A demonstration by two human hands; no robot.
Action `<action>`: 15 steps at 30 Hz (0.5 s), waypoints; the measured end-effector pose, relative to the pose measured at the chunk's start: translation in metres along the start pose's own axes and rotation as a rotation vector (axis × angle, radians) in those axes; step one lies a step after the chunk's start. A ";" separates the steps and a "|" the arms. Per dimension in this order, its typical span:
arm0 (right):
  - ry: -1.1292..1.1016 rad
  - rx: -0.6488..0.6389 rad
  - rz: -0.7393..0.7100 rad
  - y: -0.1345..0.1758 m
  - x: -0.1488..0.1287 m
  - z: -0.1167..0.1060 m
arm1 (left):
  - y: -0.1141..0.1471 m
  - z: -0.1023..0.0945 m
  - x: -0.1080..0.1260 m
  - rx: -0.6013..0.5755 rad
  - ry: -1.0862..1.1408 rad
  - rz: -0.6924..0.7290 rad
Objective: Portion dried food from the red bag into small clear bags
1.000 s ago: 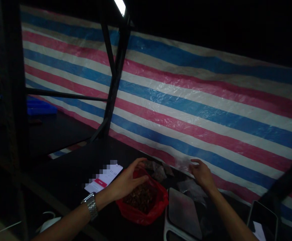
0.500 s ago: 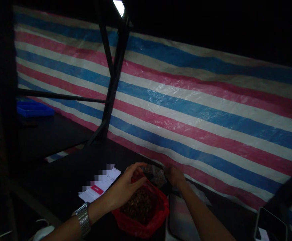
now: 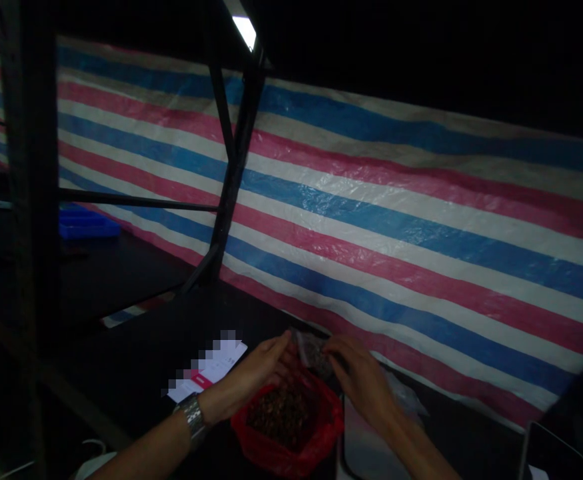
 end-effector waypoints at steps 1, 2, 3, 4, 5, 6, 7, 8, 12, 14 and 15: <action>-0.008 0.018 -0.074 0.006 -0.010 -0.002 | 0.001 0.003 0.000 -0.017 0.021 -0.014; -0.004 0.039 -0.135 0.011 -0.017 -0.003 | 0.003 0.005 -0.001 -0.032 0.038 -0.023; 0.010 0.058 -0.183 0.016 -0.022 -0.004 | 0.006 0.007 -0.001 -0.044 0.050 -0.029; 0.031 0.073 -0.207 0.020 -0.025 -0.006 | 0.008 0.009 0.000 -0.053 0.059 -0.032; 0.053 0.077 -0.207 0.024 -0.026 -0.007 | 0.010 0.010 0.000 -0.063 0.064 -0.032; 0.070 0.078 -0.198 0.026 -0.027 -0.008 | 0.012 0.011 0.000 -0.071 0.066 -0.030; 0.076 0.080 -0.186 0.028 -0.027 -0.010 | 0.014 0.012 0.001 -0.077 0.065 -0.025; 0.069 0.079 -0.170 0.029 -0.029 -0.012 | 0.016 0.012 0.001 -0.078 0.062 -0.016; -0.074 0.083 -0.049 0.026 -0.044 -0.022 | 0.018 0.012 0.008 -0.038 0.049 0.035; -0.164 0.061 0.037 0.018 -0.056 -0.022 | 0.018 0.014 0.015 -0.025 0.044 0.066; -0.197 0.043 0.089 0.013 -0.061 -0.020 | 0.018 0.015 0.019 -0.023 0.042 0.080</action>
Point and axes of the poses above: each hand's wrist, its own y-axis away from the middle knuckle, its own z-axis out of the palm, x = y × z, the point moved 4 cm from there along -y, towards the middle knuckle, and after that the axes turned 6 degrees about x, right-handed, at the moved point
